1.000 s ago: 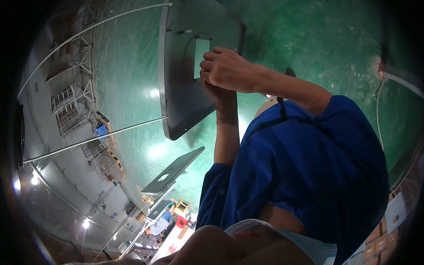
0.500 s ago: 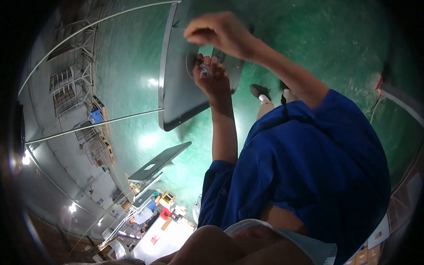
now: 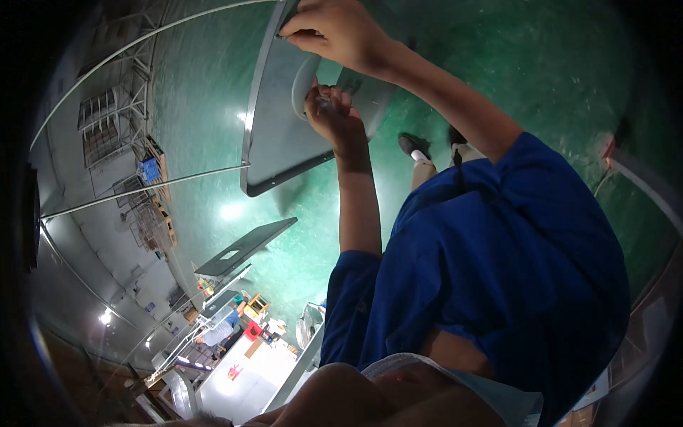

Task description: The person places precise marks on various metal plates hanging from a rack, using a white marker.

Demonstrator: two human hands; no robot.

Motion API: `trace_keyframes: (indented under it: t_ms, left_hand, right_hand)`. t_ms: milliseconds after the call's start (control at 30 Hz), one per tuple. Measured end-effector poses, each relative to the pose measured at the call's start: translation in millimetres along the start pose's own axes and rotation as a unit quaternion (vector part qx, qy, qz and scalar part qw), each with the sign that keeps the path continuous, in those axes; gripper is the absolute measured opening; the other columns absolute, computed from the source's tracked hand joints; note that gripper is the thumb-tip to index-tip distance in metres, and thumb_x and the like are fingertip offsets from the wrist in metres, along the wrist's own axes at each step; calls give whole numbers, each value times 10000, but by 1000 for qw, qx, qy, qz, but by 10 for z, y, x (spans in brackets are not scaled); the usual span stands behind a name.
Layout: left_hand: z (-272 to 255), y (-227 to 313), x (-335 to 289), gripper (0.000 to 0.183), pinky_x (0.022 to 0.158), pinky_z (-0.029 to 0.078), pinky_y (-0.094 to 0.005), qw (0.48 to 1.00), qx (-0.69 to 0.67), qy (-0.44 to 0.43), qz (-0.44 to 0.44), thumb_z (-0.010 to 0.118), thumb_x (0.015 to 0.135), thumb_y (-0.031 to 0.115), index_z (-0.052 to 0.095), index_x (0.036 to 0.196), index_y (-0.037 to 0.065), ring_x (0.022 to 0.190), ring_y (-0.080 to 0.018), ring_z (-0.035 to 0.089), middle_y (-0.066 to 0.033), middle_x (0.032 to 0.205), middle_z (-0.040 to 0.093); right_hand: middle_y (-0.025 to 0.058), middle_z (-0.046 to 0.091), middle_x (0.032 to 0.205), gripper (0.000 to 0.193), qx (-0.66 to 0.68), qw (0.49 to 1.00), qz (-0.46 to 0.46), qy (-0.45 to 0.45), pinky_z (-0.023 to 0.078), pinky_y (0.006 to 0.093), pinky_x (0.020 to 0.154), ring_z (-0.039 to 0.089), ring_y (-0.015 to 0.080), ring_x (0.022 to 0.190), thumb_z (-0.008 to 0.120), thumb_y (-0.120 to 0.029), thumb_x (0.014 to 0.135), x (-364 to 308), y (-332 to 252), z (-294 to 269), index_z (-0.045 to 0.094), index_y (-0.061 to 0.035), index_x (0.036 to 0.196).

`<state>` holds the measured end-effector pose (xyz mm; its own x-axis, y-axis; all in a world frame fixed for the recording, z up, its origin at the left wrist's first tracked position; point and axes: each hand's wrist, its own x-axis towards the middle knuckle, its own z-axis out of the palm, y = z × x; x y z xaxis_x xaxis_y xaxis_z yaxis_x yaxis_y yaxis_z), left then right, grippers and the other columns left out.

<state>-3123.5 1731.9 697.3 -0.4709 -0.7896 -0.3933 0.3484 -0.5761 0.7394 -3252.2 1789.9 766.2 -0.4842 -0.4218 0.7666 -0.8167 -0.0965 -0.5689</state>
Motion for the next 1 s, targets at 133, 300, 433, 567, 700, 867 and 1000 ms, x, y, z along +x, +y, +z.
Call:
trace_keyframes:
  t_ms: [133,300,433,567,700,867,1000]
  left_hand:
    - [-95,34,67,272,387,216,-200,998,-38,-46,9,467,844,195,510,1052,25,502,-77,336,4,705,426]
    - [-152,83,76,267,391,220,-196,997,-40,-62,20,455,841,195,518,1036,24,508,-78,341,1,710,432]
    - [-157,126,27,276,389,239,-190,999,-24,-41,11,436,859,222,518,1039,28,502,-71,347,6,689,427]
    - [-226,115,-38,258,380,262,-179,997,-62,-30,-27,438,873,235,527,1023,45,478,-63,350,14,653,431]
    - [-447,48,-167,203,341,215,-178,990,-92,-46,-98,472,860,190,524,1017,72,448,-73,328,5,666,457]
    - [-595,-188,-265,200,339,218,-179,987,-78,-101,-102,470,858,183,522,1008,62,431,-68,311,-2,656,437]
    - [-667,-239,-305,272,343,215,-178,986,-42,-128,-93,457,867,182,507,1102,57,435,-65,308,2,645,404]
  right_hand:
    - [125,588,772,113,0,1000,10,-19,450,336,567,581,288,661,606,-93,776,24,-51,51,622,-32,870]
    - [136,599,773,126,22,999,45,-19,456,339,562,590,298,652,604,-103,787,52,-115,123,611,-25,885]
    - [134,619,778,157,34,999,35,7,458,310,550,605,273,642,631,-124,781,89,-178,179,604,-14,889]
    - [45,589,722,145,190,970,154,6,443,211,566,557,98,618,665,-103,771,-83,15,222,622,-20,881]
    - [43,591,725,174,173,930,237,-222,441,225,581,553,92,636,680,-128,759,-722,131,166,642,-18,888]
    - [35,606,749,164,352,798,389,-296,443,224,617,559,81,673,678,-107,752,-1257,226,279,647,-2,874]
    - [33,627,772,144,390,757,432,-297,450,214,642,569,73,714,666,-76,753,-1317,244,296,644,20,858]
